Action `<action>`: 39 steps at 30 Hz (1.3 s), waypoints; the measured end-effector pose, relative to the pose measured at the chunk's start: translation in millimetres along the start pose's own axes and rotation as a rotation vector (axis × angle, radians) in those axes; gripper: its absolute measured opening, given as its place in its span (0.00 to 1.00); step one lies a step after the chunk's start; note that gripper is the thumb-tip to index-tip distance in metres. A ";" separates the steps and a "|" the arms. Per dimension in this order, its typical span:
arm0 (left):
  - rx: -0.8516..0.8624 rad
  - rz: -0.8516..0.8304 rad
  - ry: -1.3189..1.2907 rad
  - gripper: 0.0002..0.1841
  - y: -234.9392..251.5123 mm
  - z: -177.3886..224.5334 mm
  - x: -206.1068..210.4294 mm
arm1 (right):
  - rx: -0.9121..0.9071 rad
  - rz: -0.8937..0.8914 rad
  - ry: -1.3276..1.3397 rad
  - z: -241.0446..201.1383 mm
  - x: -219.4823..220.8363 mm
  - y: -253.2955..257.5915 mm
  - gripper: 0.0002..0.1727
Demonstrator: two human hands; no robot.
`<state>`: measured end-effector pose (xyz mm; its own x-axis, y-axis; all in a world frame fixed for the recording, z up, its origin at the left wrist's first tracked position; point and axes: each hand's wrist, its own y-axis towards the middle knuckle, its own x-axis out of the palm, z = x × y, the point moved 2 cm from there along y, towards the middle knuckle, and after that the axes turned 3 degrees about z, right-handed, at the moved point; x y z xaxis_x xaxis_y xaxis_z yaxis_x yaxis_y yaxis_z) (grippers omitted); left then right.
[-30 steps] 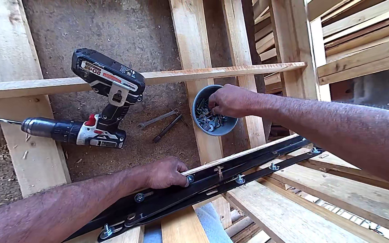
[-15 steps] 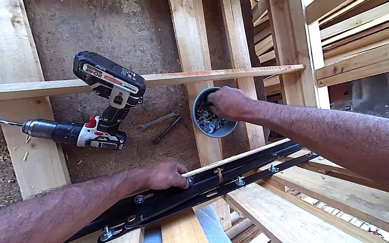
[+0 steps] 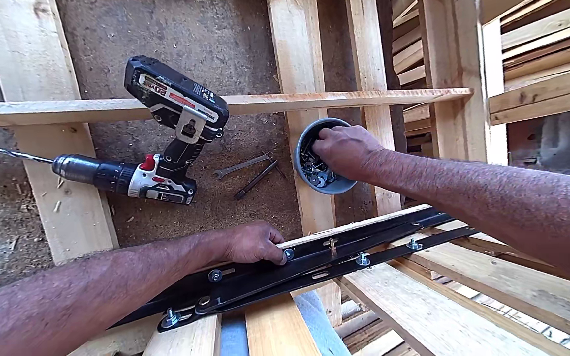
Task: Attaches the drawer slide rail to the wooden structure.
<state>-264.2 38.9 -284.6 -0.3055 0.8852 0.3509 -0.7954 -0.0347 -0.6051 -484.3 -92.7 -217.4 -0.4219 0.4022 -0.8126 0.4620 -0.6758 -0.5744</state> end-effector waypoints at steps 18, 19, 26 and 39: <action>0.041 -0.019 -0.024 0.11 -2.3 1.1 -1.3 | 0.332 -0.209 0.057 -5.3 -19.6 13.0 0.09; 0.038 -0.019 -0.024 0.11 -2.5 1.2 -1.3 | 0.342 -0.199 0.078 -2.8 -17.0 12.7 0.10; 0.036 -0.014 -0.028 0.11 -2.3 0.2 -1.7 | 0.388 -0.104 0.192 4.8 0.5 10.9 0.15; 0.035 -0.016 -0.042 0.12 -5.3 4.3 -1.3 | -0.198 0.074 0.526 -41.5 -67.0 -34.1 0.06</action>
<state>-261.8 36.0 -278.8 -0.3136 0.8656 0.3903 -0.8180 -0.0375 -0.5740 -439.4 -71.0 -147.5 0.0398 0.6461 -0.7622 0.6348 -0.6054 -0.4801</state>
